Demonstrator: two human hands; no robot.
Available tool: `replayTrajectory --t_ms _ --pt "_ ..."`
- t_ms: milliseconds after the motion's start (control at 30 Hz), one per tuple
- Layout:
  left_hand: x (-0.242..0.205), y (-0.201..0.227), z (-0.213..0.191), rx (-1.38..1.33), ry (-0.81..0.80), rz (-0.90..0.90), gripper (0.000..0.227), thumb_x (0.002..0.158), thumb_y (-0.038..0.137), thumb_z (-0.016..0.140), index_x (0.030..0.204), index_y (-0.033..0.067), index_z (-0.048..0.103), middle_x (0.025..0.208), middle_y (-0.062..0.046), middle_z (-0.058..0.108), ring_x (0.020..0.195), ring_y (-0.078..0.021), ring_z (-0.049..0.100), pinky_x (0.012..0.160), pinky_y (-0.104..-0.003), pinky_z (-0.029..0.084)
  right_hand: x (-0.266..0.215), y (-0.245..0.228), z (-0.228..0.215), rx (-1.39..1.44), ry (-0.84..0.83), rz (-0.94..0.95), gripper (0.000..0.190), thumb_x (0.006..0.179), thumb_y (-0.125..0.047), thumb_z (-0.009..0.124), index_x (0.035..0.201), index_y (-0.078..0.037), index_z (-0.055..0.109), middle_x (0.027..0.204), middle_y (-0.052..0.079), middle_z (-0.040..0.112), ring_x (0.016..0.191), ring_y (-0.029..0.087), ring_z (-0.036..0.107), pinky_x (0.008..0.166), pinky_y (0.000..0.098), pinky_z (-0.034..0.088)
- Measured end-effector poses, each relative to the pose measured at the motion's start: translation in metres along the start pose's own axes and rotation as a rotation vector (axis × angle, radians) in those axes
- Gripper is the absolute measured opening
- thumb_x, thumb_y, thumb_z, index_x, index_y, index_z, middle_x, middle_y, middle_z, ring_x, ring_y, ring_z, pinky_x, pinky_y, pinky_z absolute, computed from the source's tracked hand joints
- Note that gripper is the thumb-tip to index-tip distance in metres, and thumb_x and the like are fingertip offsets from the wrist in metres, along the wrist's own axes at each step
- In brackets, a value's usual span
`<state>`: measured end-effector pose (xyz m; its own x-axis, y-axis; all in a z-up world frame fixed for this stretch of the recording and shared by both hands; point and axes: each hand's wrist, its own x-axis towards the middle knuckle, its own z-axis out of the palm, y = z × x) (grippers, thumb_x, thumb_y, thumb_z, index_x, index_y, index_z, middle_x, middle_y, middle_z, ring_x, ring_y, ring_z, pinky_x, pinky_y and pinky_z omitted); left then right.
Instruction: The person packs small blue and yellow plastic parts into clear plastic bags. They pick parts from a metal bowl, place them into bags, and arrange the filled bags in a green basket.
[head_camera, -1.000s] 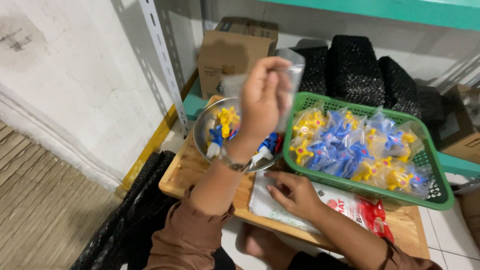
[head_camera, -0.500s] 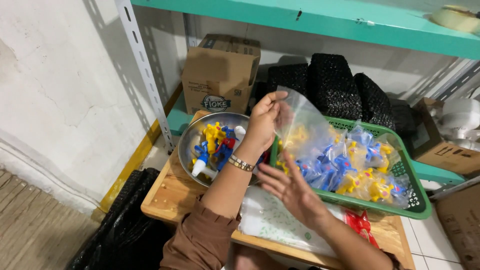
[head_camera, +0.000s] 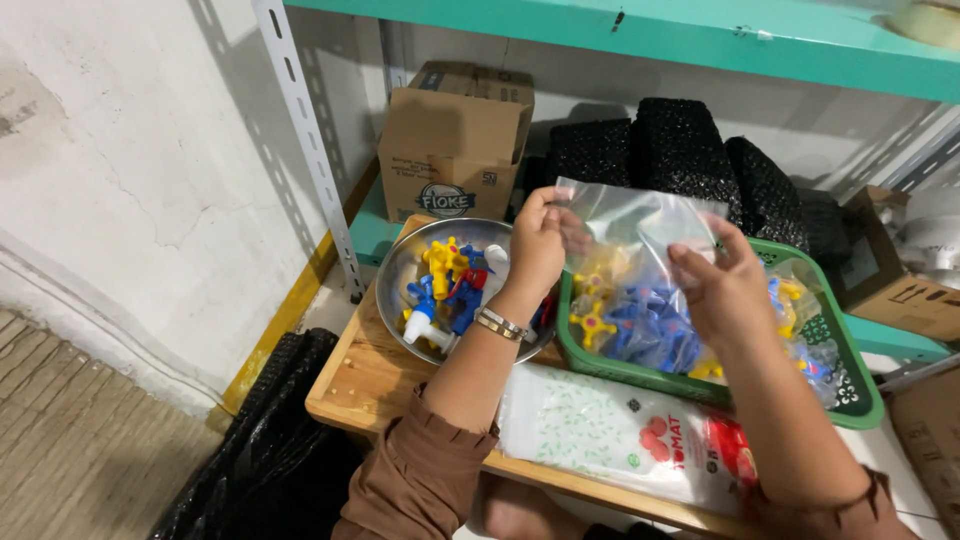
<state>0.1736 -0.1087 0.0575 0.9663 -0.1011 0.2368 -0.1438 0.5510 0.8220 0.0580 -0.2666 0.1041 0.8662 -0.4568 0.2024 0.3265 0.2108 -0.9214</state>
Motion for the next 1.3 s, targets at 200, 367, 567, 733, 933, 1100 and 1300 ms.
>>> replayTrajectory --t_ms 200,367,567,733,933,1100,1300 --pt "0.003 0.009 -0.005 0.182 0.131 0.023 0.027 0.099 0.001 0.034 0.117 0.0049 0.052 0.084 -0.013 0.063 0.063 -0.0233 0.069 0.054 -0.035 0.063 0.045 0.012 -0.038 -0.370 -0.132 -0.100 0.046 0.076 0.010 0.073 0.118 -0.003 0.061 0.086 0.017 0.064 0.068 0.024 0.068 0.056 0.0349 0.061" --pt "0.001 0.007 -0.010 0.283 0.063 -0.062 0.023 0.085 0.014 0.056 0.107 0.0155 0.064 0.075 -0.003 0.067 0.059 -0.0131 0.064 0.049 -0.030 0.059 0.048 0.026 -0.058 -0.462 -0.149 -0.126 0.042 0.079 0.015 0.072 0.118 0.004 0.060 0.086 0.022 0.065 0.075 0.027 0.069 0.063 0.0398 0.061" --pt "0.001 0.007 -0.012 0.289 -0.161 -0.137 0.037 0.069 0.008 0.080 0.104 0.0099 0.069 0.071 -0.006 0.070 0.057 -0.0103 0.064 0.050 -0.025 0.057 0.051 0.025 -0.069 -0.455 -0.123 -0.198 0.047 0.080 0.010 0.076 0.123 0.005 0.058 0.086 0.022 0.065 0.072 0.023 0.067 0.061 0.0380 0.062" --pt "-0.005 0.026 -0.019 -0.051 -0.701 -0.299 0.039 0.077 -0.003 0.064 0.115 0.0018 0.058 0.075 -0.009 0.065 0.060 -0.0141 0.067 0.053 -0.027 0.060 0.056 0.028 -0.073 -0.381 -0.127 -0.261 0.046 0.083 0.009 0.073 0.126 0.003 0.057 0.083 0.017 0.064 0.068 0.021 0.067 0.058 0.0315 0.062" --pt "0.000 0.014 -0.015 -0.213 -0.828 -0.246 0.032 0.092 0.018 0.064 0.117 0.0011 0.053 0.071 -0.013 0.065 0.057 -0.0180 0.070 0.047 -0.025 0.058 0.038 0.026 -0.058 -0.345 -0.305 -0.193 0.040 0.076 0.010 0.073 0.114 0.003 0.063 0.076 0.013 0.067 0.060 0.014 0.065 0.047 0.0246 0.059" --pt "-0.015 0.012 0.006 0.010 -0.592 -0.198 0.037 0.088 0.028 0.074 0.117 0.0063 0.065 0.097 -0.010 0.065 0.073 -0.0139 0.067 0.055 -0.022 0.060 0.024 0.023 -0.045 -0.381 -0.561 -0.099 0.027 0.078 0.009 0.070 0.104 0.003 0.068 0.069 0.013 0.071 0.058 0.010 0.063 0.053 0.0222 0.054" --pt "-0.020 0.013 0.011 0.272 -0.715 -0.060 0.033 0.073 0.027 0.087 0.097 0.0083 0.073 0.085 -0.002 0.068 0.068 -0.0056 0.062 0.049 -0.015 0.048 0.011 0.011 -0.030 -0.463 -0.650 -0.043 0.006 0.082 0.005 0.069 0.088 0.002 0.070 0.067 0.013 0.073 0.058 0.010 0.062 0.053 0.0250 0.054"
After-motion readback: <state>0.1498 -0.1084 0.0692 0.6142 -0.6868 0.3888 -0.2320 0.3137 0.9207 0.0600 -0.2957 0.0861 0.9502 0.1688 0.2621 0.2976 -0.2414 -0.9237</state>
